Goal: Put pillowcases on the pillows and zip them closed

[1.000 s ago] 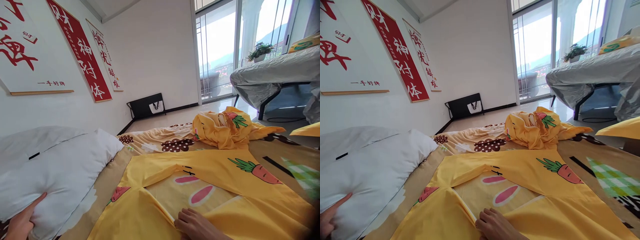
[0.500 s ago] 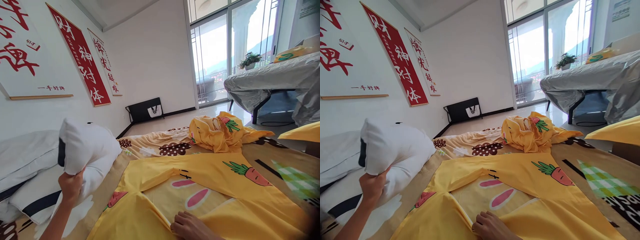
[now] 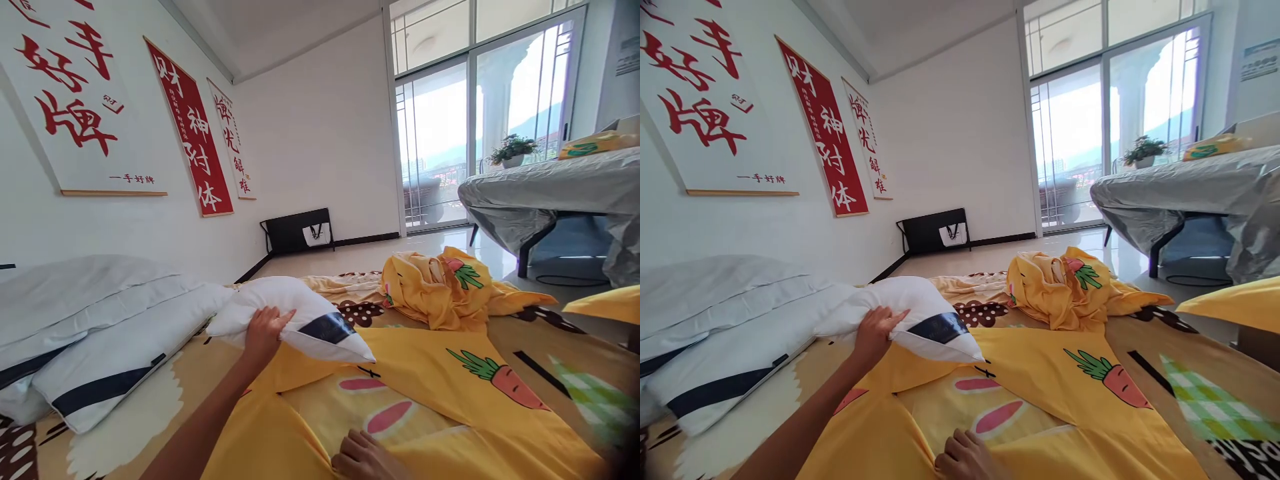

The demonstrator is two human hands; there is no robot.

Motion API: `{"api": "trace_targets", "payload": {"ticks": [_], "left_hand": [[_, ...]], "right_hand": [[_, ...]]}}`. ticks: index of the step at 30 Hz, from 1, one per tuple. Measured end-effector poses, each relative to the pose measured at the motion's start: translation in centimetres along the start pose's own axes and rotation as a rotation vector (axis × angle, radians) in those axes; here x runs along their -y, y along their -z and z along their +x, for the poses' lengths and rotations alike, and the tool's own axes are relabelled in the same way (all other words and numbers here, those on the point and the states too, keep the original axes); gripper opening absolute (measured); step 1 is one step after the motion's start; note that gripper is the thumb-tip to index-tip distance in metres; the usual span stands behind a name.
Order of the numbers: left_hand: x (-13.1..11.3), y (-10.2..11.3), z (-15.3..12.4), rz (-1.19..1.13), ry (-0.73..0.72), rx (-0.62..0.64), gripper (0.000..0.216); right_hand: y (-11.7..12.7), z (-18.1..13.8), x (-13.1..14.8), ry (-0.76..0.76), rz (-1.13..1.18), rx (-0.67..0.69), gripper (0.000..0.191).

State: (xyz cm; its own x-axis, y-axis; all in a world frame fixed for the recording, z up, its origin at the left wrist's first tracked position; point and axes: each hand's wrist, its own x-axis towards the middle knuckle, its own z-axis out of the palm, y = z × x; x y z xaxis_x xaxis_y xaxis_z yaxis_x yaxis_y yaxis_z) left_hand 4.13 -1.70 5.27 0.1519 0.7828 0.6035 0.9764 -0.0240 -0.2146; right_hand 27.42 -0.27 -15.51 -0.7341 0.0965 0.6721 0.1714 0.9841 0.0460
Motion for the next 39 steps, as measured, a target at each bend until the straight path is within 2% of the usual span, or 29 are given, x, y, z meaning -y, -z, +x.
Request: {"api": "trace_targets", "payload": {"ticks": [3, 6, 9, 13, 17, 20, 23, 27, 29, 30, 32, 35, 36, 39], "left_hand": [[-3.3, 0.1, 1.7, 0.054, -0.124, 0.135, 0.056], [-5.1, 0.3, 2.9, 0.018, -0.193, 0.173, 0.053], [-5.6, 0.3, 2.9, -0.023, -0.233, 0.192, 0.049], [-5.3, -0.3, 1.1, -0.079, -0.204, 0.163, 0.052], [-4.0, -1.2, -0.5, -0.177, -0.163, 0.111, 0.062], [-2.5, -1.6, -1.3, -0.274, -0.094, 0.022, 0.064], [-1.2, -1.0, -1.9, -0.4, 0.038, -0.147, 0.064], [-1.1, 0.3, -2.9, -0.643, 0.158, -0.522, 0.038], [-1.9, 0.1, -3.2, -0.869, 0.213, -0.603, 0.025], [-2.4, -0.4, -3.3, -1.058, 0.259, -0.56, 0.02], [-3.4, -2.2, -3.1, -1.509, 0.375, -0.333, 0.016], [-3.5, -5.9, -2.6, -1.977, 0.497, 0.02, 0.033], [-3.0, -7.1, -2.5, -2.052, 0.513, 0.073, 0.042], [-0.8, -9.9, -2.6, -2.258, 0.56, 0.098, 0.059]], "right_hand": [[2.6, 0.9, 0.2, -0.055, 0.059, -0.127, 0.009], [5.6, 1.5, 0.4, -0.12, 0.015, -0.249, 0.028], [8.0, 1.9, 0.2, -0.182, -0.205, -0.341, 0.044], [9.1, 3.8, -0.4, -0.312, -0.447, -0.278, 0.068], [7.5, 8.6, -1.0, -0.363, -0.536, -0.107, 0.083], [5.4, 13.5, -1.7, -0.348, -0.538, -0.001, 0.087], [4.0, 17.9, -2.6, -0.409, -0.535, 0.036, 0.077], [4.5, 22.1, -3.8, -0.478, -0.396, 0.108, 0.056], [5.7, 23.7, -4.6, -0.495, -0.326, 0.107, 0.046], [6.5, 24.5, -5.0, -0.505, -0.305, 0.093, 0.04], [8.3, 26.2, -5.8, -0.54, -0.275, 0.031, 0.03], [11.3, 28.9, -6.3, -0.59, -0.224, -0.143, 0.023], [12.3, 29.7, -6.3, -0.597, -0.207, -0.212, 0.022], [15.1, 31.1, -5.3, -0.604, -0.175, -0.401, 0.023]]}}
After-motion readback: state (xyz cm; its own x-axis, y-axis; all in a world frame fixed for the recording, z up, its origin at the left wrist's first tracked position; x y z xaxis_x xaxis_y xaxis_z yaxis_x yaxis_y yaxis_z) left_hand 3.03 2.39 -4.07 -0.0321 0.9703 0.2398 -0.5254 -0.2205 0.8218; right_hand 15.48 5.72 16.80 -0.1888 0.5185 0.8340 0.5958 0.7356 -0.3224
